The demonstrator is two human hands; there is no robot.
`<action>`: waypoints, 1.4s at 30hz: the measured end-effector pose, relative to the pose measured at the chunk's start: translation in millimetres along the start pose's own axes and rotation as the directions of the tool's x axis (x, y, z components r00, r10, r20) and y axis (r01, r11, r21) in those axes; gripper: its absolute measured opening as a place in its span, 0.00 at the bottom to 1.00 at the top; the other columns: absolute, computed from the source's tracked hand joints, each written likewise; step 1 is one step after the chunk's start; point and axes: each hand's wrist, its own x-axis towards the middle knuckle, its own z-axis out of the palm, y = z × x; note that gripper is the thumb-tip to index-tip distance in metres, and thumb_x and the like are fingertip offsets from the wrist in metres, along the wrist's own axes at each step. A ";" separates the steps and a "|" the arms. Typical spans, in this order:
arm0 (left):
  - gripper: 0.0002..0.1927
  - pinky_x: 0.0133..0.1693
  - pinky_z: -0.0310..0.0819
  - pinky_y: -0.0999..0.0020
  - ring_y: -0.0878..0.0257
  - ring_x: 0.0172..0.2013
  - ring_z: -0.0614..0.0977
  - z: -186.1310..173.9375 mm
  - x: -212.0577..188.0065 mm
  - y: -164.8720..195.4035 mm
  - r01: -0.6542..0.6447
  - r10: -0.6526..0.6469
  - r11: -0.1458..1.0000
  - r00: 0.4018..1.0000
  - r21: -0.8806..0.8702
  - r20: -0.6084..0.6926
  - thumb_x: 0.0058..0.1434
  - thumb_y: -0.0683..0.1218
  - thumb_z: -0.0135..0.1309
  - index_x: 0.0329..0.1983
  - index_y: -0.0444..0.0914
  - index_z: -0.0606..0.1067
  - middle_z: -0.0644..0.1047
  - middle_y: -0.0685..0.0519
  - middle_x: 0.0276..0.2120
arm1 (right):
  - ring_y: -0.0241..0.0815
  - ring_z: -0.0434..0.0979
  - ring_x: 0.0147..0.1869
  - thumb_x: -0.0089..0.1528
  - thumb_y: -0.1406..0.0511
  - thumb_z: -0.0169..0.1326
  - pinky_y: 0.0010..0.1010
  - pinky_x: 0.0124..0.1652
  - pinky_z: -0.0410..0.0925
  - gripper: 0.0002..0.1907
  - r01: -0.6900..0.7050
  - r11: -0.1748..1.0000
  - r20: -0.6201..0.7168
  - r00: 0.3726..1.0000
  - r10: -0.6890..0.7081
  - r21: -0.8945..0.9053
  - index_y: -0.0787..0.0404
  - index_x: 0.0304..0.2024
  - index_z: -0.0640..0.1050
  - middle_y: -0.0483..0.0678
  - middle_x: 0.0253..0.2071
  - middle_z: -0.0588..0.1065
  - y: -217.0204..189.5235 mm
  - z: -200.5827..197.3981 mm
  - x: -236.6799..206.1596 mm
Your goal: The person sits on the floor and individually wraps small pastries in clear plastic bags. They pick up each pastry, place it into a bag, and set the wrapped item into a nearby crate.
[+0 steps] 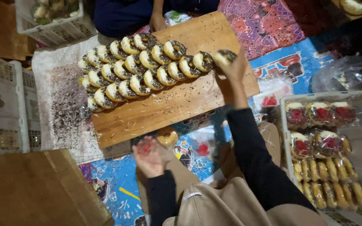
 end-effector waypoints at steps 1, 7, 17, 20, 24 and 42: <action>0.16 0.60 0.73 0.52 0.49 0.56 0.79 -7.6 -2.1 13.3 -0.030 0.030 1.000 0.999 0.002 0.018 0.70 0.54 0.56 0.45 0.35 0.77 0.80 0.43 0.49 | 0.65 0.69 0.65 0.46 0.52 0.76 0.48 0.65 0.65 0.72 -0.024 0.999 0.121 0.992 0.027 -0.029 0.57 0.79 0.43 0.64 0.62 0.71 18.5 -18.9 -3.5; 0.17 0.61 0.74 0.52 0.50 0.57 0.79 -30.5 -12.0 48.9 -0.007 0.006 1.000 0.993 -0.012 -0.115 0.69 0.56 0.56 0.45 0.37 0.78 0.80 0.42 0.50 | 0.53 0.72 0.70 0.47 0.58 0.70 0.41 0.62 0.70 0.70 0.075 0.899 0.392 0.882 -0.262 0.432 0.56 0.83 0.43 0.58 0.72 0.67 106.1 -87.5 -67.1; 0.19 0.60 0.67 0.41 0.44 0.57 0.77 0.0 -37.9 -2.1 0.262 -0.261 0.957 0.965 -0.128 0.023 0.65 0.57 0.56 0.47 0.38 0.80 0.78 0.38 0.53 | 0.57 0.70 0.59 0.48 0.51 0.83 0.50 0.57 0.66 0.65 0.265 0.952 -0.272 0.915 -0.299 -0.154 0.59 0.75 0.54 0.58 0.55 0.73 43.5 -40.4 -126.0; 0.20 0.63 0.65 0.40 0.42 0.61 0.74 9.1 -29.3 -5.5 0.250 -0.265 0.926 0.964 -0.284 -0.015 0.63 0.56 0.57 0.45 0.35 0.79 0.76 0.34 0.55 | 0.53 0.73 0.61 0.47 0.61 0.81 0.45 0.59 0.71 0.68 0.273 0.908 -0.178 0.958 -0.226 0.319 0.56 0.79 0.51 0.61 0.58 0.70 22.9 -50.8 -147.3; 0.19 0.66 0.64 0.40 0.41 0.64 0.71 15.8 -13.6 -18.4 0.237 -0.218 0.877 0.971 -0.419 0.093 0.61 0.50 0.57 0.47 0.31 0.77 0.74 0.35 0.58 | 0.45 0.78 0.55 0.51 0.67 0.76 0.35 0.52 0.74 0.68 0.014 0.689 0.268 0.915 -0.300 0.725 0.50 0.81 0.44 0.56 0.55 0.74 -15.0 -99.7 -228.1; 0.38 0.69 0.60 0.48 0.45 0.67 0.68 56.4 -113.1 -56.8 0.188 -0.075 0.952 0.908 -0.240 0.411 0.61 0.46 0.50 0.77 0.44 0.58 0.67 0.40 0.67 | 0.48 0.75 0.38 0.52 0.63 0.71 0.35 0.34 0.71 0.61 0.324 0.786 0.453 0.675 -0.582 0.526 0.55 0.78 0.47 0.53 0.57 0.76 -77.9 -156.6 -332.6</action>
